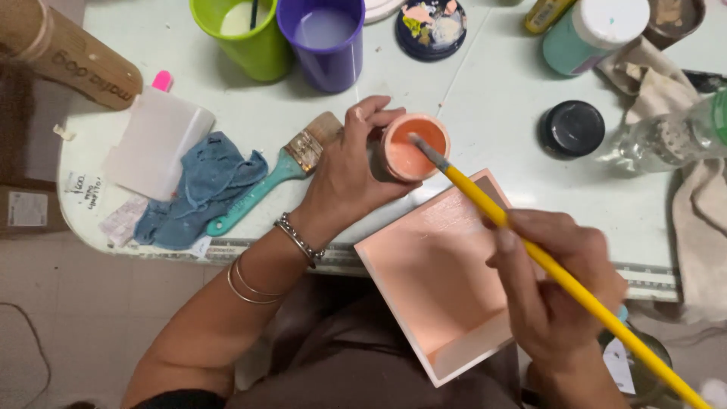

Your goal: Painting a small wooden box and mixing paint in a jar using a paintbrush

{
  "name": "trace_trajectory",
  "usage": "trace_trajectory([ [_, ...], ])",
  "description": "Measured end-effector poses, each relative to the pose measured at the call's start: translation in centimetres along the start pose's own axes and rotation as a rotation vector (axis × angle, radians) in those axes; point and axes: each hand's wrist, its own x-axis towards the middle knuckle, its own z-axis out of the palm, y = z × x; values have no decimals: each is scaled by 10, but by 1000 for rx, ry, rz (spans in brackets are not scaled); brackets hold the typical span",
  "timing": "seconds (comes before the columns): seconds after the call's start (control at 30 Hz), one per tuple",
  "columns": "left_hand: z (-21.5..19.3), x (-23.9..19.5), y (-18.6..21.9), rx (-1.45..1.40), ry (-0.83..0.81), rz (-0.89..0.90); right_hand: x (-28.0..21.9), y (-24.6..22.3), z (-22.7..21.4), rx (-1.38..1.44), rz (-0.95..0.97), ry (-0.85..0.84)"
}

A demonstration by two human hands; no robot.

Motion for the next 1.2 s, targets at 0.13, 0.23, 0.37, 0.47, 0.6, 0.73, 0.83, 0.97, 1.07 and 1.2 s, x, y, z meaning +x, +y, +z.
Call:
trace_trajectory([
  [0.13, -2, 0, -5, -80, -16, -47, -28, -14, -28, 16, 224, 150],
  [0.23, -9, -5, 5, -123, -22, -83, -59, -6, -54, -78, 397, 199],
  [0.37, -30, -23, 30, -143, 68, -267, -86, 42, -120, -93, 332, -196],
  [0.47, -36, -56, 37, -208, 49, -331, -69, -19, -37, -159, 539, 282],
  [0.6, -32, -96, 39, -167, 77, -112, -81, 24, -46, -251, 146, 103],
  [0.73, -28, -119, 42, -214, -176, -480, -86, 21, -45, -185, 206, -271],
  [0.83, -20, -138, 32, -388, -493, -637, -84, 22, -51, -208, 146, -153],
  [0.97, -3, -130, 35, -1119, -584, -737, -93, 20, -51, -393, 260, -217],
  [1.07, 18, -133, 28, -1338, -487, -709, -101, 39, -60, -182, 96, -402],
  [1.2, 26, -131, 33, -1177, -425, -890, -89, 14, -53, -188, 101, -12],
])
